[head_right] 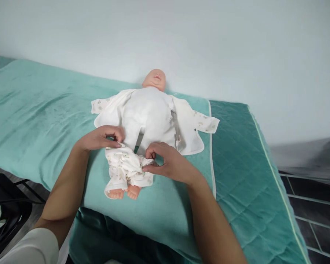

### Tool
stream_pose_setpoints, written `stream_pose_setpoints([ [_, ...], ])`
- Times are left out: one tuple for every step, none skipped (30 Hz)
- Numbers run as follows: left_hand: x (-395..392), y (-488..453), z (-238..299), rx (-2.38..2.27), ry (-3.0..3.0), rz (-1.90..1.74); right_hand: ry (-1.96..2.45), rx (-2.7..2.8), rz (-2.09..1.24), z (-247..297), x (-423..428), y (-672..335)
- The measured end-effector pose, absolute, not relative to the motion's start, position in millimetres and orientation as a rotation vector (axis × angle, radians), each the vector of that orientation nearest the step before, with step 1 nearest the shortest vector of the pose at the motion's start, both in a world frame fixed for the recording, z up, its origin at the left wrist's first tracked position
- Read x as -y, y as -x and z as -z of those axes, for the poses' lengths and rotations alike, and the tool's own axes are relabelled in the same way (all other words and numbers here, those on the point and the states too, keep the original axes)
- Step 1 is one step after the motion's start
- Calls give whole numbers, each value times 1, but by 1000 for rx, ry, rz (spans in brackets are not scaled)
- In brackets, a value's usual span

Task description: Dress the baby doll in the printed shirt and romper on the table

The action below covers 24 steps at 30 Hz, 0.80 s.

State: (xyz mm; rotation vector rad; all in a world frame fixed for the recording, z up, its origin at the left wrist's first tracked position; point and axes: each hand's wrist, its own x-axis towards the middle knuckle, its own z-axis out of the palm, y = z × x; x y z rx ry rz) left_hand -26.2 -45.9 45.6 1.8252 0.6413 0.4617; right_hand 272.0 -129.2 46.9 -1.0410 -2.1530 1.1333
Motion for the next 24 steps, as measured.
stream_pose_setpoints([
  [46,24,-42,-686,-1792,-547,1023,2156,-1107,-46,129,-270],
  [47,21,-38,-726,-1758,-647,1001,2157,-1079,-46,129,-269],
  [48,17,-34,-755,-1724,-752,982,2155,-1054,-45,129,-266],
  [50,13,-31,-771,-1692,-846,968,2148,-1036,-44,129,-264],
  [51,9,-29,-777,-1660,-925,962,2139,-1021,-43,129,-262],
  [53,5,-27,-774,-1627,-981,968,2125,-1010,-42,129,-260],
  [55,2,-26,-765,-1592,-1008,986,2108,-999,-41,129,-259],
  [57,0,-26,-752,-1556,-1008,1006,2092,-987,-39,130,-257],
  [60,-2,-27,-737,-1521,-984,1023,2079,-969,-38,130,-255],
  [61,-3,-28,-721,-1487,-947,1028,2068,-949,-37,130,-253],
  [63,-2,-29,-710,-1459,-904,1022,2053,-929,-35,130,-251],
  [64,-2,-29,-707,-1440,-859,1007,2028,-909,-34,130,-249],
  [64,-1,-29,-711,-1430,-824,986,1997,-897,-34,130,-246],
  [64,1,-29,-718,-1425,-807,966,1957,-896,-33,130,-243],
  [64,2,-29,-724,-1425,-801,950,1910,-906,-33,130,-240],
  [64,3,-29,-724,-1425,-803,937,1867,-926,-33,130,-238],
  [63,4,-29,-714,-1421,-812,925,1833,-949,-34,130,-236],
  [63,4,-29,-695,-1409,-825,921,1804,-978,-34,130,-236],
  [63,5,-29,-671,-1394,-839,927,1777,-1020,-35,130,-235],
  [63,5,-30,-646,-1378,-847,941,1745,-1077,-35,130,-236],
  [63,6,-30,-625,-1363,-852,956,1698,-1150,-35,130,-237],
  [62,7,-30,-612,-1351,-856,971,1633,-1234,-35,130,-239],
  [62,9,-30,-609,-1343,-856,982,1553,-1317,-35,130,-241],
  [62,10,-30,-616,-1339,-856,985,1467,-1387,-34,130,-243],
])
